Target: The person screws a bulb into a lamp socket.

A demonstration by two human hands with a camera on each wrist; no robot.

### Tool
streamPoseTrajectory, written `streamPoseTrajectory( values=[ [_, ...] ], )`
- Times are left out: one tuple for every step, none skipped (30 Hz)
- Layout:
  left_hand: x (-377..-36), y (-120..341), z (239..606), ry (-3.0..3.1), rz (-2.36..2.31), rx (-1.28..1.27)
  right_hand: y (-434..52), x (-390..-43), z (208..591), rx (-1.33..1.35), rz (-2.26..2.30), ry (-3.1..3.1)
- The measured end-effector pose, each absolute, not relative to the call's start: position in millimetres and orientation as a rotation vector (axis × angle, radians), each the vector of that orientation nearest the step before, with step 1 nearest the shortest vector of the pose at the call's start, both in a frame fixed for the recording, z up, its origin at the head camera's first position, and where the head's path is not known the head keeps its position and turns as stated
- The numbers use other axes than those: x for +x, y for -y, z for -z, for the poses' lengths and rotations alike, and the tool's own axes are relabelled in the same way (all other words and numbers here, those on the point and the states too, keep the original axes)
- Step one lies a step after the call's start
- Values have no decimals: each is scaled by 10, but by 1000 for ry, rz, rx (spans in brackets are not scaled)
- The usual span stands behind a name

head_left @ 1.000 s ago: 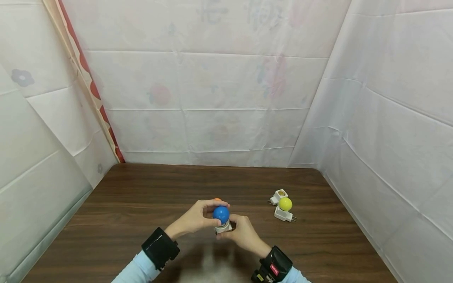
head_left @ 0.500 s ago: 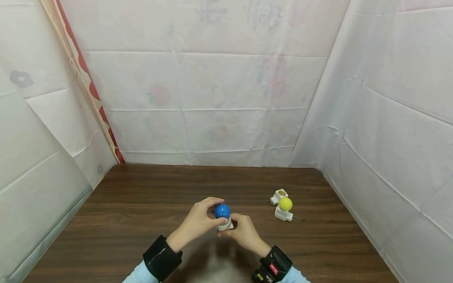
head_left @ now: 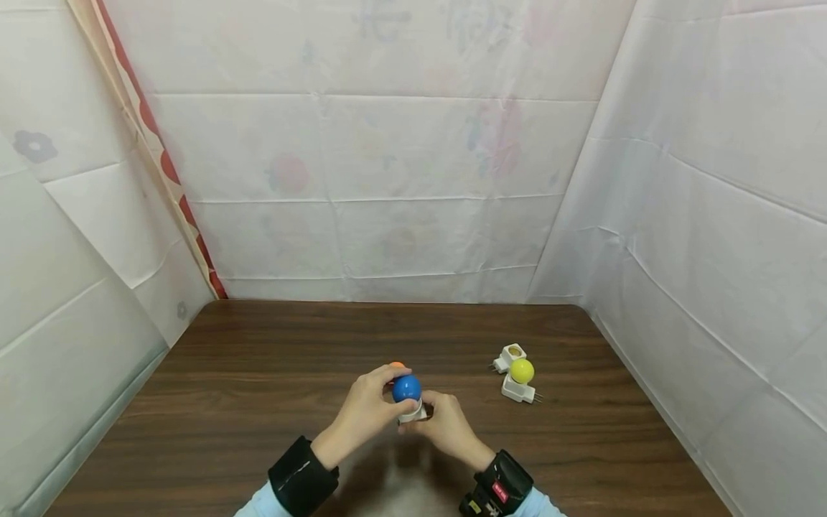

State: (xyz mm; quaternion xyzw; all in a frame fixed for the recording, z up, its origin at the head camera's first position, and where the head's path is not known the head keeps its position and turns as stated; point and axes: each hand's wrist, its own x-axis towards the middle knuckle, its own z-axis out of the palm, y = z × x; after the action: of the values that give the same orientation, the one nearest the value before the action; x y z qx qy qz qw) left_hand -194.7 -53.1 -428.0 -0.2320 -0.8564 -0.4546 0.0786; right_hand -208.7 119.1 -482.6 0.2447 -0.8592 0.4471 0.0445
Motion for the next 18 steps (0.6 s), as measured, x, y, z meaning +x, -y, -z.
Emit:
streamPoseTrajectory(
  values=[
    [-1942,526,4287,2558,1359,-691,-1195,-2087,4826,749,-1365,2625],
    [-1938,521,4294,2555,1355,-687,-1199,-2085,4825,752,-1362,2623],
    [-1934,517,4297,2551,1351,-686,-1202,-2085,4825,752,-1364,2622],
    [-1929,516,4300,2549,1349,-685,-1202,-2084,4823,751,-1363,2624],
    [-1924,517,4300,2548,1350,-685,-1202,-2084,4823,752,-1362,2623],
    [-1921,519,4299,2547,1349,-689,-1202,-2083,4823,752,-1362,2624],
    [-1921,521,4298,2548,1357,-693,-1201,-2083,4822,749,-1363,2625],
    [-1926,526,4300,2550,1363,-702,-1201,-2082,4823,749,-1366,2628],
    [-1932,534,4299,2550,1370,-716,-1201,-2084,4825,744,-1370,2631],
    [-1941,542,4299,2552,1383,-731,-1203,-2085,4827,745,-1373,2632],
    [-1953,554,4298,2556,1398,-753,-1205,-2086,4829,747,-1378,2633],
    [-1969,570,4301,2562,1415,-778,-1206,-2085,4830,750,-1388,2634],
    [-1985,589,4302,2569,1444,-803,-1208,-2084,4830,758,-1401,2631],
    [-2004,610,4305,2580,1465,-836,-1210,-2081,4831,767,-1412,2630],
    [-2020,635,4303,2589,1490,-872,-1210,-2078,4829,778,-1424,2626],
    [-2038,660,4302,2601,1514,-906,-1209,-2073,4826,789,-1435,2623],
    [-2055,686,4301,2612,1539,-944,-1208,-2070,4822,801,-1449,2619],
    [-2072,711,4299,2620,1563,-982,-1207,-2065,4818,811,-1463,2612]
  ],
)
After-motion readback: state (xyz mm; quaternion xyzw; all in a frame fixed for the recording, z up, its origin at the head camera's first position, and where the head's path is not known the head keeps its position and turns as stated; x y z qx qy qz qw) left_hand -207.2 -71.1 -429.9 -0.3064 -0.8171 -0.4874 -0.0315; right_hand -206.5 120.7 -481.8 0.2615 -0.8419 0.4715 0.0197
